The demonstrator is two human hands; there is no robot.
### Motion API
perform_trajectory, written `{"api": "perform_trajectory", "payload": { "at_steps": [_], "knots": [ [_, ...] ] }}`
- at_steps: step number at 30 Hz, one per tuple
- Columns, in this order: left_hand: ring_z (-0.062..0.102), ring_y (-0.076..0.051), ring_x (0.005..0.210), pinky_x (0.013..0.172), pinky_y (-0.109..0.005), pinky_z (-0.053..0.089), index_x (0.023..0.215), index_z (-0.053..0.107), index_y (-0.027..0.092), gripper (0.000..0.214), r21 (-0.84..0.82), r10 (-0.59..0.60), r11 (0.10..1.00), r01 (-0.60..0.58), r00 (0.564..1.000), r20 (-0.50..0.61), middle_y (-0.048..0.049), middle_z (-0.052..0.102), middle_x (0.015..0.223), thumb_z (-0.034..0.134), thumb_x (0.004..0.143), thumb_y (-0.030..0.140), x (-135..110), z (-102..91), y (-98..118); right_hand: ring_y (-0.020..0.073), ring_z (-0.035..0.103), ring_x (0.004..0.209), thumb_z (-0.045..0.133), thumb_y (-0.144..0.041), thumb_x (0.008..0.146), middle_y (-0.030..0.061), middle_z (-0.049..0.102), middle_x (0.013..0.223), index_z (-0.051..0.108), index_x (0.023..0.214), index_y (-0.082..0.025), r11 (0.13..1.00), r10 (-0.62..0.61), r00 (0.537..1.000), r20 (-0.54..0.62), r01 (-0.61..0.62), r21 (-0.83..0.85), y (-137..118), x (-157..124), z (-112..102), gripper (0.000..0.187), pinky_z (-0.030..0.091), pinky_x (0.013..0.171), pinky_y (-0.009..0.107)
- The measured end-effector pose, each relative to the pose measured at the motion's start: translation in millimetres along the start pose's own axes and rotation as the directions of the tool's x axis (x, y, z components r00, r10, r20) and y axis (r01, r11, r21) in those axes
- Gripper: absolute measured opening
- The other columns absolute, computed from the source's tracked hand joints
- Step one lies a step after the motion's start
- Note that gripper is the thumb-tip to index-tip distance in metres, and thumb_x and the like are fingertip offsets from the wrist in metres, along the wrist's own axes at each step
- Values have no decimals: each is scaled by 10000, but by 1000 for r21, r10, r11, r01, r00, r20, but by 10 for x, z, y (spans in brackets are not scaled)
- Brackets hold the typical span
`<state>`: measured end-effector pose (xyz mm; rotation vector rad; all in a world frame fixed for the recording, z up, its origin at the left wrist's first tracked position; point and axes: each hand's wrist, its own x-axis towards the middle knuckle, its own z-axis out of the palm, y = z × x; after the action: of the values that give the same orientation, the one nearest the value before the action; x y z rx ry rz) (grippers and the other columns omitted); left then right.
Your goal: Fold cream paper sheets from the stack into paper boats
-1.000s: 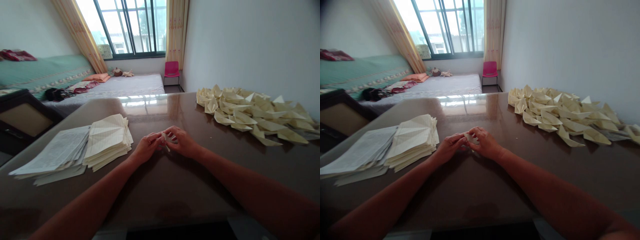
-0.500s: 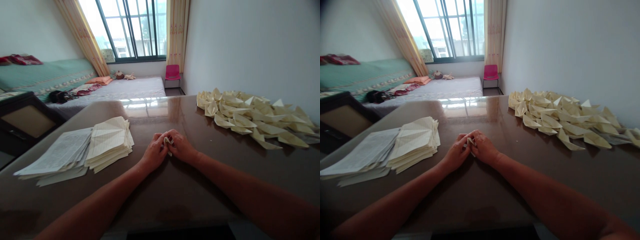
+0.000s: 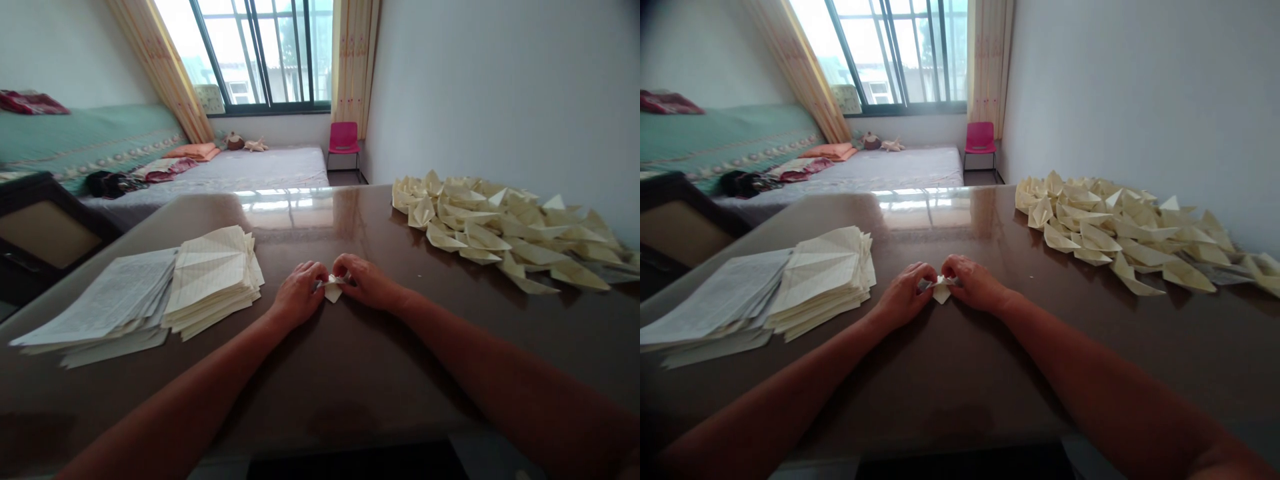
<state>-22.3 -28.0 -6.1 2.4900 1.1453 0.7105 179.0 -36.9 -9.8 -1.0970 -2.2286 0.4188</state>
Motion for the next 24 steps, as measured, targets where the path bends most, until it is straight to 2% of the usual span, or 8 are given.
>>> {"api": "perform_trajectory", "payload": {
  "at_steps": [6, 12, 15, 19, 24],
  "knots": [
    [582, -174, 904, 745, -268, 454, 959, 637, 251, 167, 185, 77, 978, -97, 991, 109, -17, 631, 988, 484, 894, 260, -70, -156, -24, 160, 564, 878, 586, -130, 810, 24, 630, 921, 641, 927, -210, 996, -81, 981, 174, 86, -23, 18, -30, -189, 153, 434, 793, 271],
    [571, -181, 967, 811, -280, 482, 966, 681, 250, 235, 235, 145, 953, -191, 969, 199, -39, 666, 992, 450, 931, 255, -90, -233, 1, 174, 591, 935, 572, -200, 864, 35, 661, 1005, 707, 1019, -277, 984, -137, 954, 267, 162, -71, -20, -54, -307, 220, 435, 814, 285],
    [558, -202, 1010, 844, -313, 491, 996, 688, 234, 272, 247, 195, 937, -245, 958, 211, -62, 664, 1035, 424, 937, 217, -98, -263, 38, 172, 590, 907, 562, -273, 890, 33, 667, 973, 726, 1001, -301, 975, -167, 949, 269, 199, -95, -43, -53, -299, 200, 432, 796, 282],
    [565, -193, 1033, 896, -318, 486, 1163, 627, 243, 327, 231, 304, 900, -369, 912, 275, -58, 657, 1105, 423, 922, 159, -116, -290, 90, 158, 589, 863, 540, -291, 910, 29, 666, 938, 736, 992, -316, 977, -162, 958, 238, 189, -97, -44, -36, -270, 214, 430, 768, 268],
    [603, -204, 1032, 873, -321, 497, 1177, 607, 221, 318, 354, 264, 838, -416, 876, 403, -52, 655, 1158, 473, 899, 142, -157, -298, 171, 168, 585, 876, 557, -252, 898, 34, 657, 943, 728, 1006, -306, 966, -153, 946, 284, 205, -161, -110, -53, -288, 209, 432, 766, 278]
  ]
}}
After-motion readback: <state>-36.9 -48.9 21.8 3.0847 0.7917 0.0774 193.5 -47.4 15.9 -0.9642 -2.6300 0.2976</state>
